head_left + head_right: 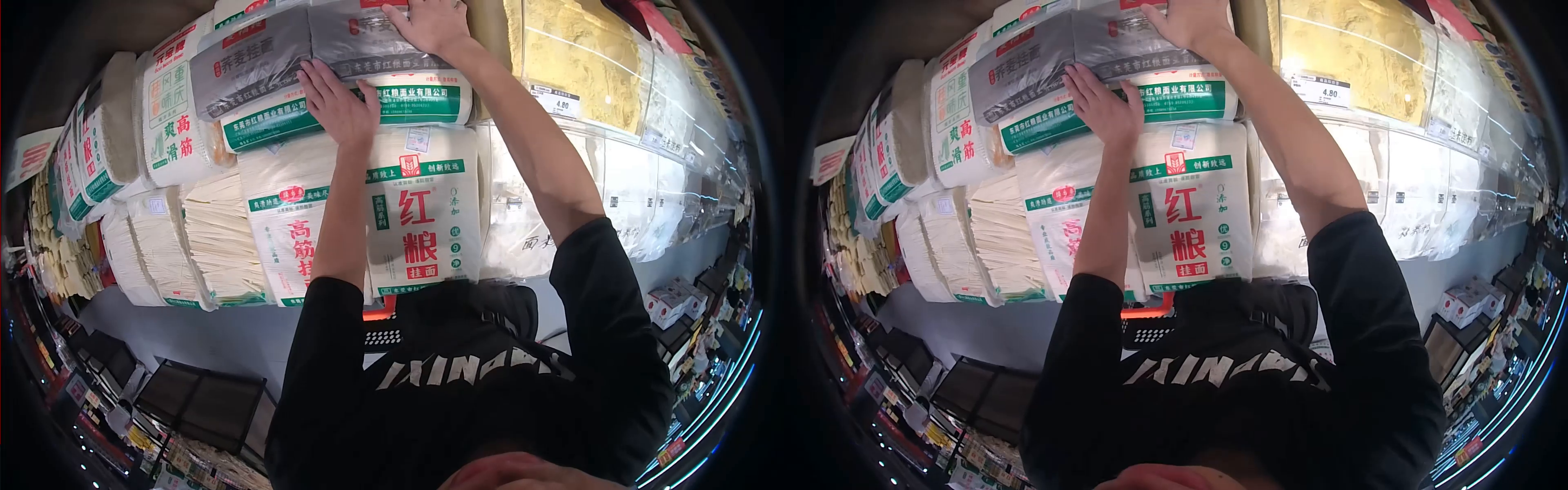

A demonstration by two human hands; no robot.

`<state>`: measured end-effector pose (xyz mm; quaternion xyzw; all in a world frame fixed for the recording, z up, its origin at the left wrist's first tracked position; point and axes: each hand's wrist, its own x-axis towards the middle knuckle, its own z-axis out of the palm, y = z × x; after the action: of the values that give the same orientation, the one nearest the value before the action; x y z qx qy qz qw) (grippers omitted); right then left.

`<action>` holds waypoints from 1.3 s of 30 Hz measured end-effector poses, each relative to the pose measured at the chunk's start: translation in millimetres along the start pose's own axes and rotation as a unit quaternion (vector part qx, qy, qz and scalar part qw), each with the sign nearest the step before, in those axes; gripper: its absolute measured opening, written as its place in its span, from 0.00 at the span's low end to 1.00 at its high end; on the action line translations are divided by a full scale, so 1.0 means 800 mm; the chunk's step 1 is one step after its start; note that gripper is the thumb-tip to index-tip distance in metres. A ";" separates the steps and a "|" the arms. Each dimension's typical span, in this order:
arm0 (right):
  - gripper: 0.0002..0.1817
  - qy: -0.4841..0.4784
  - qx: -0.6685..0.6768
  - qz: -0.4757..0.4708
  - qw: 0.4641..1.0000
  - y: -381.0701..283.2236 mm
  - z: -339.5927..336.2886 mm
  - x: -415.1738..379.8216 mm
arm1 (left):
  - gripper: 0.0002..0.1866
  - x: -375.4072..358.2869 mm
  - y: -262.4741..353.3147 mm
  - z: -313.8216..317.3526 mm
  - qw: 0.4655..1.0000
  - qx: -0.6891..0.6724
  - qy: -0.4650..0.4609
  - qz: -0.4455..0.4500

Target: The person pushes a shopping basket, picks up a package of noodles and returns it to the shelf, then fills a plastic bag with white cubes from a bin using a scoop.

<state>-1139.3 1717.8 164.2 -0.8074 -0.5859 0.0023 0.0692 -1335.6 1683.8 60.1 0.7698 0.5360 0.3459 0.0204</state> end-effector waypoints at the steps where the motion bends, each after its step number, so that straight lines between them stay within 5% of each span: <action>1: 0.44 0.049 -0.008 -0.012 0.999 0.002 0.017 -0.012 | 0.43 0.000 0.001 -0.004 1.000 -0.007 0.002 0.005; 2: 0.44 0.097 -0.015 -0.024 0.995 0.005 0.035 -0.028 | 0.43 0.001 -0.001 -0.009 1.000 -0.021 -0.009 0.010; 3: 0.34 0.313 -0.107 -0.088 0.940 0.010 0.056 -0.049 | 0.43 0.002 -0.004 -0.016 0.999 -0.035 -0.021 0.017; 6: 0.43 0.068 -0.083 -0.154 0.982 0.004 0.021 -0.150 | 0.41 -0.026 -0.015 -0.055 0.995 -0.081 -0.063 0.017; 10: 0.43 -0.110 0.093 -0.126 0.982 -0.001 0.041 -0.325 | 0.39 -0.126 -0.031 -0.151 0.989 -0.097 -0.092 -0.061; 15: 0.38 -0.071 0.199 -0.189 0.959 0.000 0.029 -0.516 | 0.45 -0.351 -0.088 -0.277 0.964 0.107 -0.020 -0.243; 17: 0.38 -0.084 0.238 -0.182 0.950 0.000 0.019 -0.548 | 0.44 -0.442 -0.111 -0.292 0.914 0.136 -0.007 -0.382; 20: 0.37 -0.044 0.218 -0.219 0.950 0.008 0.025 -0.552 | 0.38 -0.516 -0.124 -0.288 0.823 -0.143 0.053 -0.547; 23: 0.37 -0.025 0.195 -0.246 0.949 0.011 0.030 -0.548 | 0.21 -0.517 -0.106 -0.277 0.670 -0.357 0.158 -0.632; 26: 0.35 -0.021 0.202 -0.261 0.944 0.019 0.038 -0.552 | 0.09 -0.520 -0.095 -0.254 0.534 -0.439 0.155 -0.706; 28: 0.34 -0.032 0.204 -0.266 0.941 0.025 0.040 -0.561 | 0.08 -0.525 -0.080 -0.246 0.513 -0.425 0.171 -0.726; 33: 0.33 -0.007 0.290 -0.263 0.920 0.057 0.026 -0.668 | 0.10 -0.565 -0.036 -0.245 0.557 -0.457 0.149 -0.677; 36: 0.34 -0.119 0.316 -0.265 0.903 0.106 0.038 -0.755 | 0.10 -0.599 0.035 -0.252 0.600 -0.448 0.110 -0.654; 39: 0.33 -0.132 0.302 -0.227 0.916 0.176 0.048 -0.805 | 0.07 -0.651 0.112 -0.252 0.633 -0.385 0.063 -0.669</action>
<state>-1211.4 1070.0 60.7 -0.5856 -0.7289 0.2702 0.2300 -1472.0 1140.2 -16.7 0.0986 0.7225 0.4598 0.5068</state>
